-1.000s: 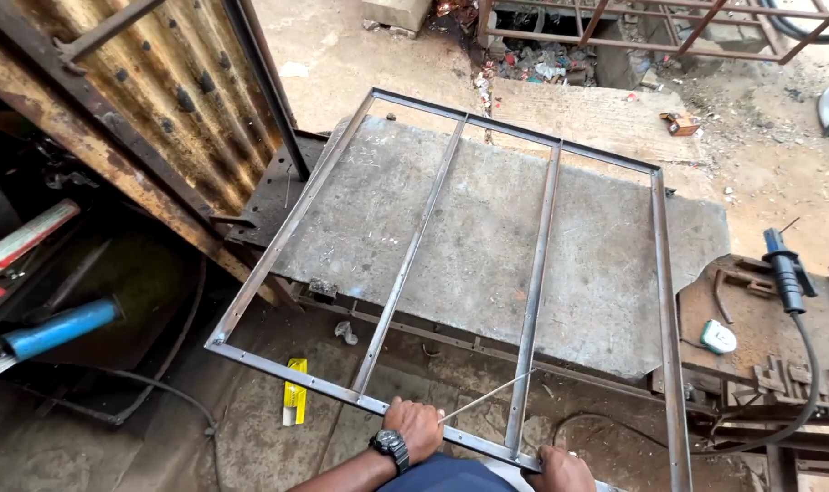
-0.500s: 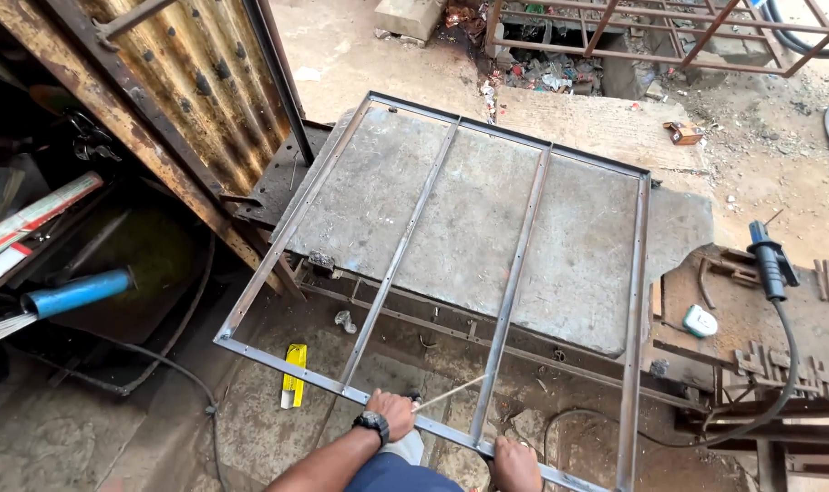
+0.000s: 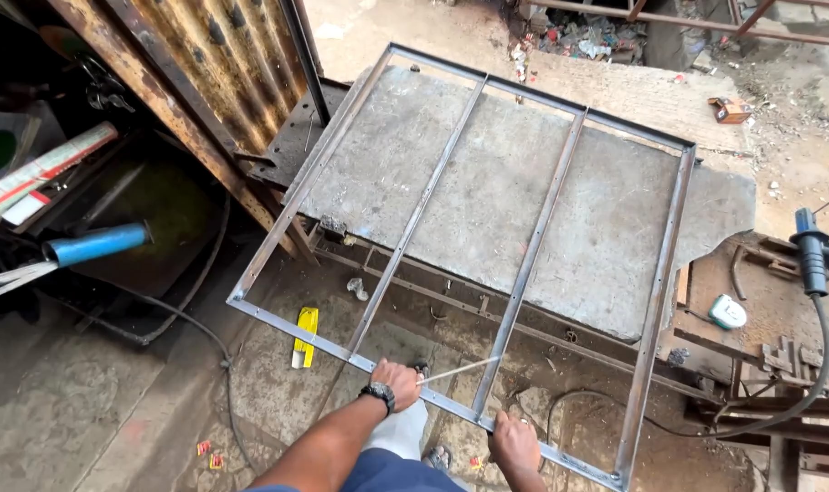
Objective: The person assembles a rectangular metal window frame on a concrete work surface, positioning thin steel cross bars inside the frame and tack welding the joints using an arc welding electrode holder, producing sparks. They measure with a tape measure, chip slag from welds with a chipping hammer, and adjust the bars to fit before continuing to weld.
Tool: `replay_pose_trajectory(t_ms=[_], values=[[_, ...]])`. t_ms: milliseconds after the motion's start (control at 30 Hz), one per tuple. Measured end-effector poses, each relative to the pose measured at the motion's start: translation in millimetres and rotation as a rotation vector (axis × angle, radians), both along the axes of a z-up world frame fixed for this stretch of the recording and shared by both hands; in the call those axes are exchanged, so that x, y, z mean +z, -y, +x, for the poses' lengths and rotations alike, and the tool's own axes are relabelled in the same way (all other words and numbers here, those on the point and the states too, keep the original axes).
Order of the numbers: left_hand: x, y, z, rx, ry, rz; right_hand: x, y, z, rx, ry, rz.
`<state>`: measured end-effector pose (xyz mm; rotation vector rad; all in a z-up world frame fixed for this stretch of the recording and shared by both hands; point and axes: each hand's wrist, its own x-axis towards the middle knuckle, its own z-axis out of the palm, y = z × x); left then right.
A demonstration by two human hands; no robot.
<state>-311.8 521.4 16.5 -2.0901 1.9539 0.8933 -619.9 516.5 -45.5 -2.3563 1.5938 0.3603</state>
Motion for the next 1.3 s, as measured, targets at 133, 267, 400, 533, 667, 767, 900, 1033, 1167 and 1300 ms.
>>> replay_pose_trajectory(t_ms=[133,267,400,533,667,767,900,1033,1167,1300], values=[[4.0,-12.0,-5.2,-0.017,0.003,-0.063,7.0,-9.4,-4.5,-0.046,0.076,0.002],[1.4,-12.3,-4.8,-0.001,0.019,-0.095,-1.9,-7.0,-5.8,-0.011,0.066,-0.033],[5.8,-35.2,-17.5,0.006,-0.019,-0.081,-10.6,-24.3,-20.8,-0.058,0.061,-0.037],[9.7,-41.0,-24.3,0.038,-0.049,-0.115,-6.7,-22.6,-28.5,-0.012,0.114,-0.07],[19.9,-50.3,-19.1,0.034,-0.037,-0.083,0.7,-33.8,-24.7,-0.012,0.167,-0.074],[13.7,-59.6,-13.9,0.004,-0.024,-0.075,-7.0,-52.9,-22.8,0.004,0.237,-0.099],[15.3,-85.0,-0.4,0.008,-0.012,-0.042,35.8,-85.5,5.0,-0.096,0.202,-0.001],[38.4,-128.5,0.3,-0.091,-0.011,0.013,86.7,-129.6,-17.1,-0.214,0.187,0.162],[174.7,-150.6,-8.2,-0.157,-0.075,0.094,210.3,-146.6,-42.5,-0.166,0.237,0.308],[372.9,-140.1,-22.5,-0.213,0.031,0.265,389.2,-139.6,-66.4,-0.027,0.144,0.17]])
